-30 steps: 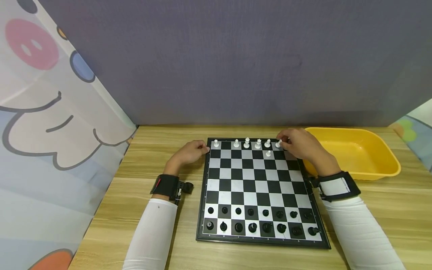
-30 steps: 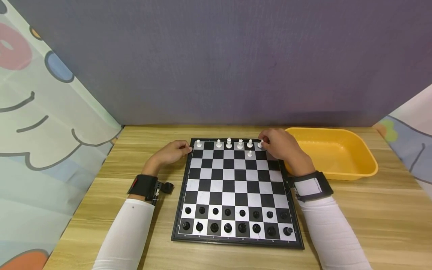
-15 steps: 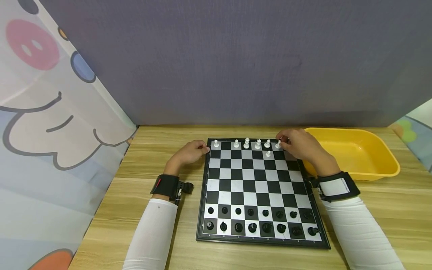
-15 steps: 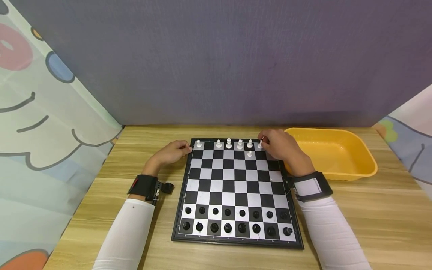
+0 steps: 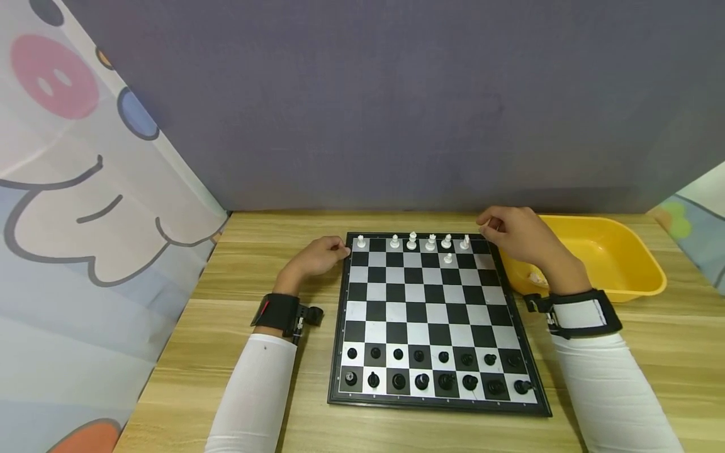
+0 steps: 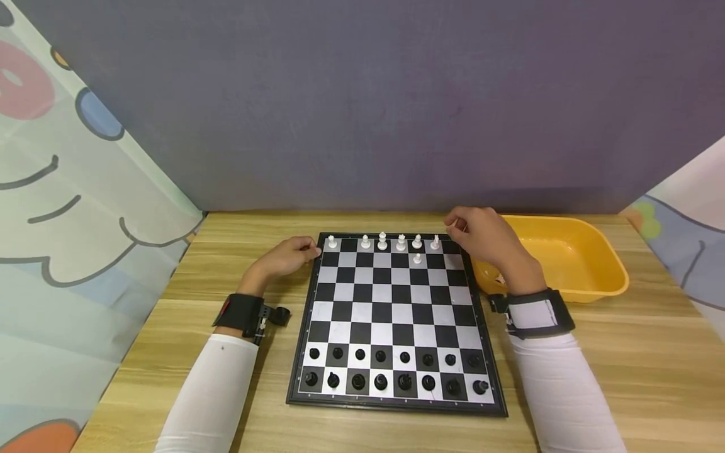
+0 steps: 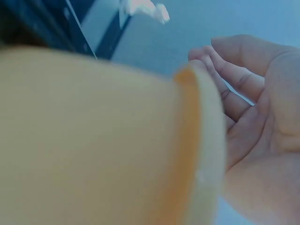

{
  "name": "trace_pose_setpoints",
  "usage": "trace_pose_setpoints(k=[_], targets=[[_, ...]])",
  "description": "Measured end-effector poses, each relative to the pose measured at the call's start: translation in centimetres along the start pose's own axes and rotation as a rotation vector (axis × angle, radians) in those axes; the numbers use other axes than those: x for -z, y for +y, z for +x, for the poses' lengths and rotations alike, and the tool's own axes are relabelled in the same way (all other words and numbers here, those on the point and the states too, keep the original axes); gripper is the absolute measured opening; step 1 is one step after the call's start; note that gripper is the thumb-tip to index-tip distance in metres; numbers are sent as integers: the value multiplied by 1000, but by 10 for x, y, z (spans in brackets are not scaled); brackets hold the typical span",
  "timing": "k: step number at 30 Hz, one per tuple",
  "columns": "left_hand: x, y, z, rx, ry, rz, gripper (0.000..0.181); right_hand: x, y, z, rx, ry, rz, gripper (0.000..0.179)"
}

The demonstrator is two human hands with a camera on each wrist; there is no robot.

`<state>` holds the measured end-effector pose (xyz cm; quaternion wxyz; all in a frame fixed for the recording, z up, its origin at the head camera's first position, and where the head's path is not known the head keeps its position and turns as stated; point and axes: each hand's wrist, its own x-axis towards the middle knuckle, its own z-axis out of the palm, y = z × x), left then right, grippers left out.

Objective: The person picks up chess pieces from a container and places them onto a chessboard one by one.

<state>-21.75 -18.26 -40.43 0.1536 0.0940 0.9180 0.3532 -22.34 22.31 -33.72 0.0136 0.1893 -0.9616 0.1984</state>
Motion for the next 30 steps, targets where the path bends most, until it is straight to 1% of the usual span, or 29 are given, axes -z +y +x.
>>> trace_pose_setpoints(k=[3, 6, 11, 14, 21, 27, 30], targets=[[0, -1, 0, 6, 1, 0, 28, 7, 4, -3, -21, 13, -2, 20], [1, -1, -2, 9, -3, -5, 28, 12, 13, -5, -34, 0, -13, 19], [1, 0, -2, 8, -1, -11, 28, 17, 33, -8, -54, -77, -40, 22], [1, 1, -2, 7, 0, -11, 27, 19, 43, -10, -76, -129, -31, 25], [1, 1, -2, 1, 2, -10, 27, 13, 60, -10, -108, -217, 15, 29], [1, 2, -3, -1, 2, -15, 27, 7, 71, -11, -122, -269, 41, 34], [1, 1, -2, -4, 1, -12, 27, 4, 76, -12, -118, -281, 46, 35]])
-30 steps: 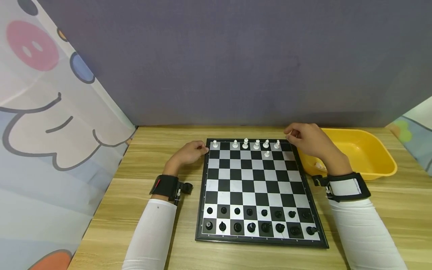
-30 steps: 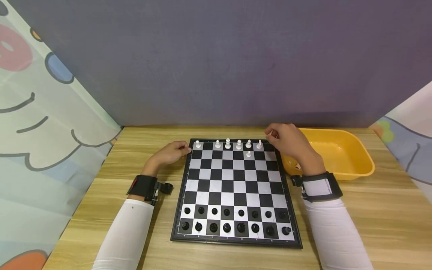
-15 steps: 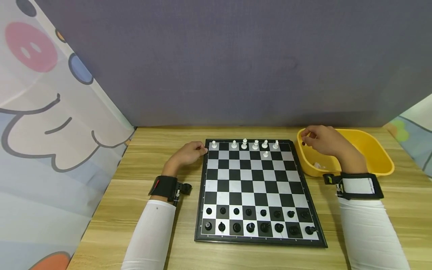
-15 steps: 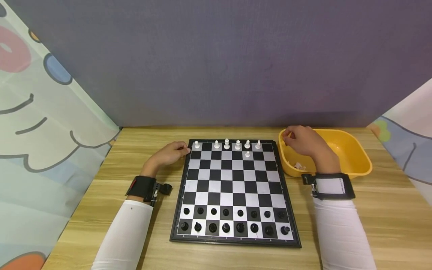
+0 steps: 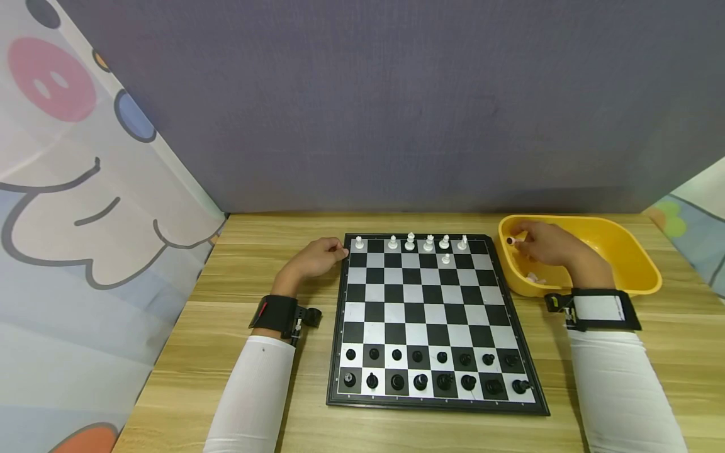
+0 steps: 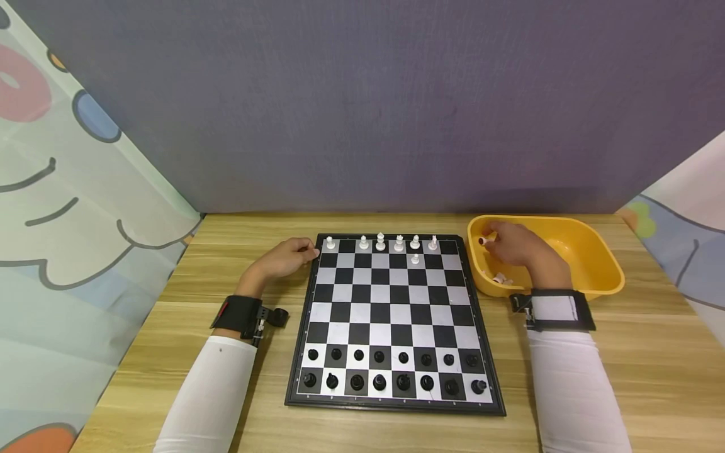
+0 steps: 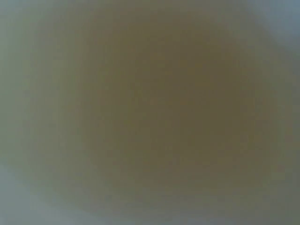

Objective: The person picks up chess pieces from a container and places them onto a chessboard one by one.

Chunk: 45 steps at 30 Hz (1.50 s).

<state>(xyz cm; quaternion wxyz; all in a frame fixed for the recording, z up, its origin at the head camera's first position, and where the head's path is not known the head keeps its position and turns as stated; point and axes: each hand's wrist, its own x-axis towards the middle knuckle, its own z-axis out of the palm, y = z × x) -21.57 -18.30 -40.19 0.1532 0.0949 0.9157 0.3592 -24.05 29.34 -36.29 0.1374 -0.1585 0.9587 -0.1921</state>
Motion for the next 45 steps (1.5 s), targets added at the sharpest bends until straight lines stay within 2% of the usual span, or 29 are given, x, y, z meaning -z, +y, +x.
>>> trace_pose_setpoints(k=[5, 13, 19, 25, 31, 38, 45], targets=[[0, 1, 1, -3, 0, 10, 26, -2, 8, 0, -4, 9, -26, 30], [0, 1, 1, -3, 2, 13, 26, -6, 17, 2, -27, 27, -43, 14], [1, 2, 0, -11, 1, 11, 27, -10, 18, 3, -54, 10, -9, 17], [0, 0, 1, -7, 3, 18, 27, -10, 17, 2, -47, 5, -7, 17], [-1, 0, 0, -1, 7, 11, 27, -7, 16, 2, -20, 43, -42, 13], [-1, -1, 0, 7, -1, 6, 27, -1, 15, 1, -42, 80, -38, 14], [-1, -1, 0, 4, -6, -6, 28, 6, 5, -3, -44, 162, -31, 19]])
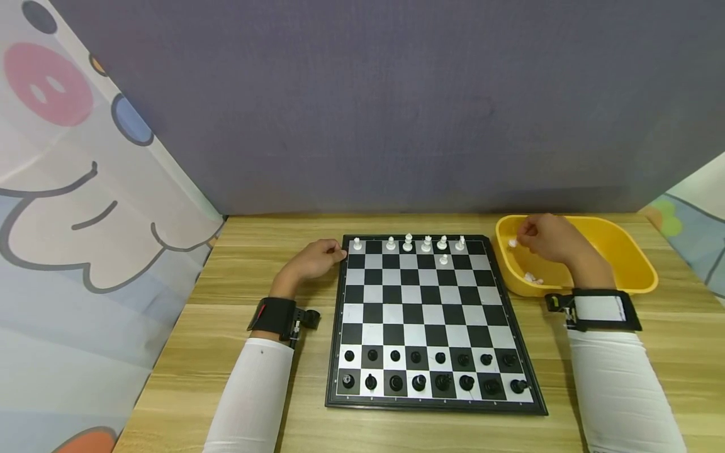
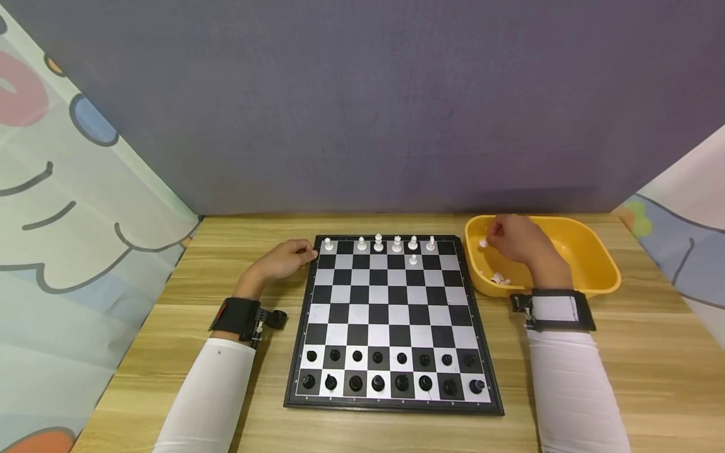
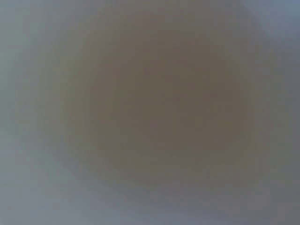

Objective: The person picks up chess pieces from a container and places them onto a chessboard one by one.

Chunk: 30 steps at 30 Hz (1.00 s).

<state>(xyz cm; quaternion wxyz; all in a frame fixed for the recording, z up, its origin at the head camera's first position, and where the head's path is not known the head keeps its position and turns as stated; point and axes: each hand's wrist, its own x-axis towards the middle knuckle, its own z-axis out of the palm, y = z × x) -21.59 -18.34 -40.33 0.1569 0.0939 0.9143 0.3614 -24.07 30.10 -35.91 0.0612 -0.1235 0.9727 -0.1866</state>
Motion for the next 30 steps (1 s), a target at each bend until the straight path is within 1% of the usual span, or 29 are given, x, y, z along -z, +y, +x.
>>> trace_pose_setpoints(k=[5, 17, 24, 30], targets=[[0, 0, 0, -5, 4, 9, 27, 7, -13, -5, 5, 82, -29, 19], [0, 2, -1, 2, 2, 4, 26, 15, -37, -12, 25, 167, -28, 18], [1, 4, -1, 2, 7, 16, 27, 15, -50, -13, 41, 173, -21, 18], [0, 3, -2, 8, 4, 13, 28, 4, -60, -7, 64, 135, -26, 15]])
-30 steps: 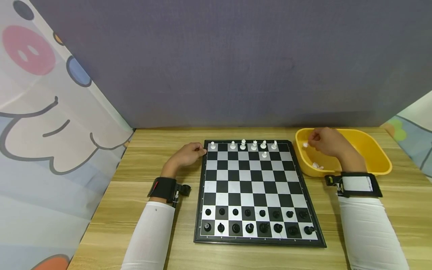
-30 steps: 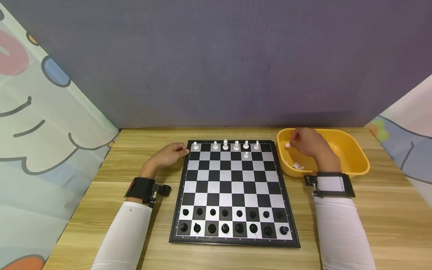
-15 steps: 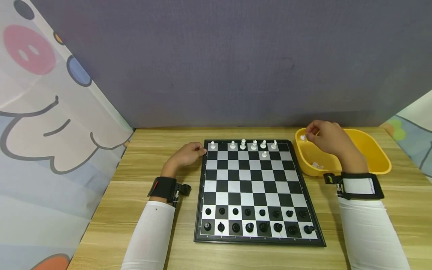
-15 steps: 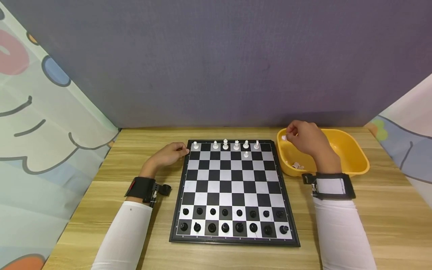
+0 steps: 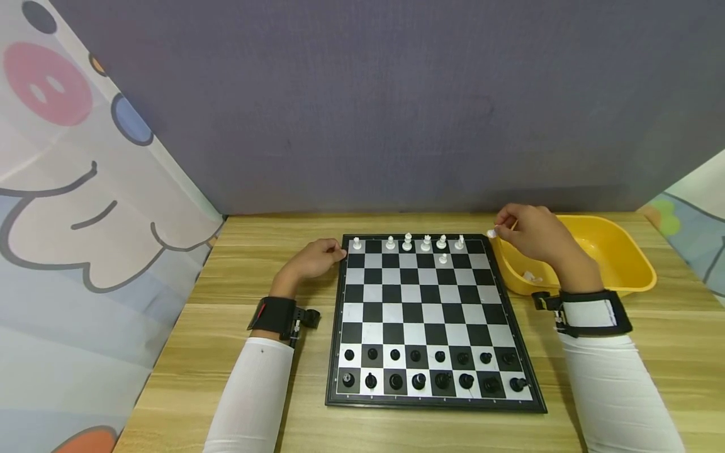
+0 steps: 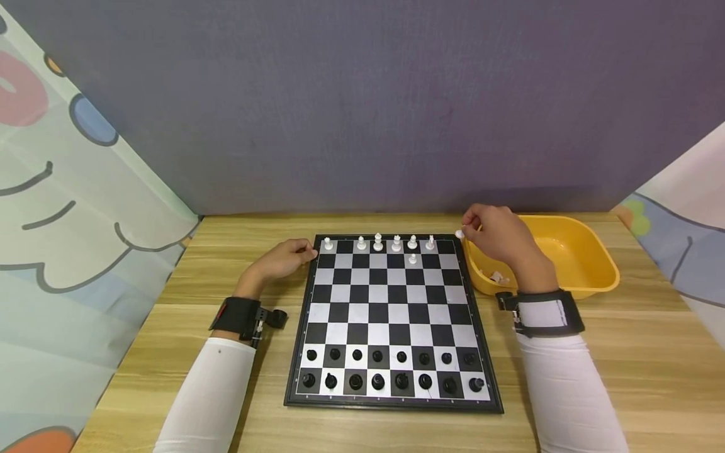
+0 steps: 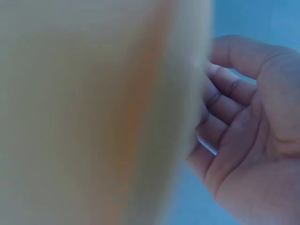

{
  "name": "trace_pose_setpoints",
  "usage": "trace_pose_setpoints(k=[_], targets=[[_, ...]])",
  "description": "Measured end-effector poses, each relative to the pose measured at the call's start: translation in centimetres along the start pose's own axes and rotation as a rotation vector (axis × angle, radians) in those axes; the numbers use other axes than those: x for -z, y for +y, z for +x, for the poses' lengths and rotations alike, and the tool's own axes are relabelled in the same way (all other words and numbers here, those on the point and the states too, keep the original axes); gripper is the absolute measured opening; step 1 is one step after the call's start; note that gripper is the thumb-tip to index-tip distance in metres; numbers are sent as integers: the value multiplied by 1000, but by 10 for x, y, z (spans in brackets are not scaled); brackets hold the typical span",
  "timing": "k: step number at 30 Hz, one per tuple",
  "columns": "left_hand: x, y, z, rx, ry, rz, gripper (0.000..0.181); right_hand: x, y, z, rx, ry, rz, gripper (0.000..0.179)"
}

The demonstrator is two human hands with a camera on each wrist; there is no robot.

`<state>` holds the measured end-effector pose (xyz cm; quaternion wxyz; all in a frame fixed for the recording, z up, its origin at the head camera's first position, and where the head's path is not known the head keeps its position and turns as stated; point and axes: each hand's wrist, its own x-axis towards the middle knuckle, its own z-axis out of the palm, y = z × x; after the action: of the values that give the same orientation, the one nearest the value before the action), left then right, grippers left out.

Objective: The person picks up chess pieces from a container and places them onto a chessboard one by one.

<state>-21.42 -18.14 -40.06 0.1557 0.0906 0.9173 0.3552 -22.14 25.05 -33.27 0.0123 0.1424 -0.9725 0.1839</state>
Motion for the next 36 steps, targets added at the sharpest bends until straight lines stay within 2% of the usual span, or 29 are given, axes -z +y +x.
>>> trace_pose_setpoints(k=[9, 18, 27, 36], targets=[[-1, -1, 0, -1, 1, -1, 27, -16, -7, 4, 36, -20, -34, 14], [0, 0, 0, 3, -1, -5, 27, -28, -8, 8, 26, -35, -55, 11], [1, 0, 0, 7, -3, -1, 27, -32, -10, 9, -8, -53, -83, 11], [0, -2, 1, 6, -4, -4, 28, -34, -9, 9, 6, -48, -106, 11]])
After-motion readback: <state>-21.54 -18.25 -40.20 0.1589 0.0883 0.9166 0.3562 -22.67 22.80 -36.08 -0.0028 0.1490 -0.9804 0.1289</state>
